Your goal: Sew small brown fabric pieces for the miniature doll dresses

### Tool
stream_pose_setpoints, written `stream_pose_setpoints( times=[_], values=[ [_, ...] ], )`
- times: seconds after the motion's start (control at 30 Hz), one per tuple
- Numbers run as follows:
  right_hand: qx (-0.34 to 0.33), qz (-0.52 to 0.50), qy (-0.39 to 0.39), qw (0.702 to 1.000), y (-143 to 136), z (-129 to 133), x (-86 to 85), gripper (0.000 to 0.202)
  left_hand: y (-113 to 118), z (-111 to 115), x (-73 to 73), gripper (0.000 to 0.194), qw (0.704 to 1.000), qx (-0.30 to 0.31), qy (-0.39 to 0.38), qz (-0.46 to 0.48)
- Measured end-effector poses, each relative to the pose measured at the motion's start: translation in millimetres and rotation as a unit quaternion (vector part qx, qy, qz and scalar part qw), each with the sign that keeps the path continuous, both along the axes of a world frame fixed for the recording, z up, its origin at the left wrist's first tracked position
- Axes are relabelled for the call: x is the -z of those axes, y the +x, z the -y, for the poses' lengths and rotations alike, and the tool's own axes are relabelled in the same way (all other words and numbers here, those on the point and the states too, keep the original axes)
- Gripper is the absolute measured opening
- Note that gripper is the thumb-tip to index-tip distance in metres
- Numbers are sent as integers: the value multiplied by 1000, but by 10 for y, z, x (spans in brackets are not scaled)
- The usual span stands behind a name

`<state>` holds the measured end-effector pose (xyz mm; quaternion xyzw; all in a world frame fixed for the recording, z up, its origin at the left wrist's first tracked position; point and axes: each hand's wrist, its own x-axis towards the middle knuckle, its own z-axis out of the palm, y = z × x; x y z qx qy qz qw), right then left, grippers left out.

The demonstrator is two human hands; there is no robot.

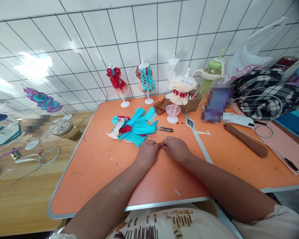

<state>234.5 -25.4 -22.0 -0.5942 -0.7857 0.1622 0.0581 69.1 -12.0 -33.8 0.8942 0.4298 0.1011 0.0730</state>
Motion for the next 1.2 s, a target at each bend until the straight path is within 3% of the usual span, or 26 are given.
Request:
stream_pose_setpoints(
  times=[0.3,0.5,0.73,0.93,1.2],
  values=[
    [-4,-20,3,1000,18,-5,37,21,-38,-6,-18,25,999,31,29,27],
    [9,-27,-13,1000,12,-18,21,23,-11,-18,21,23,999,0,17,27],
    [5,-33,-4,999,8,-11,30,19,-20,-21,1,22,999,21,14,41],
    [11,-19,-18,1000,3,-16,18,22,8,-20,-5,24,999,-16,-17,28],
    [-6,-26,-1,1000,17,-21,38,19,11,-9,-20,22,999,-4,-8,42]
  ],
)
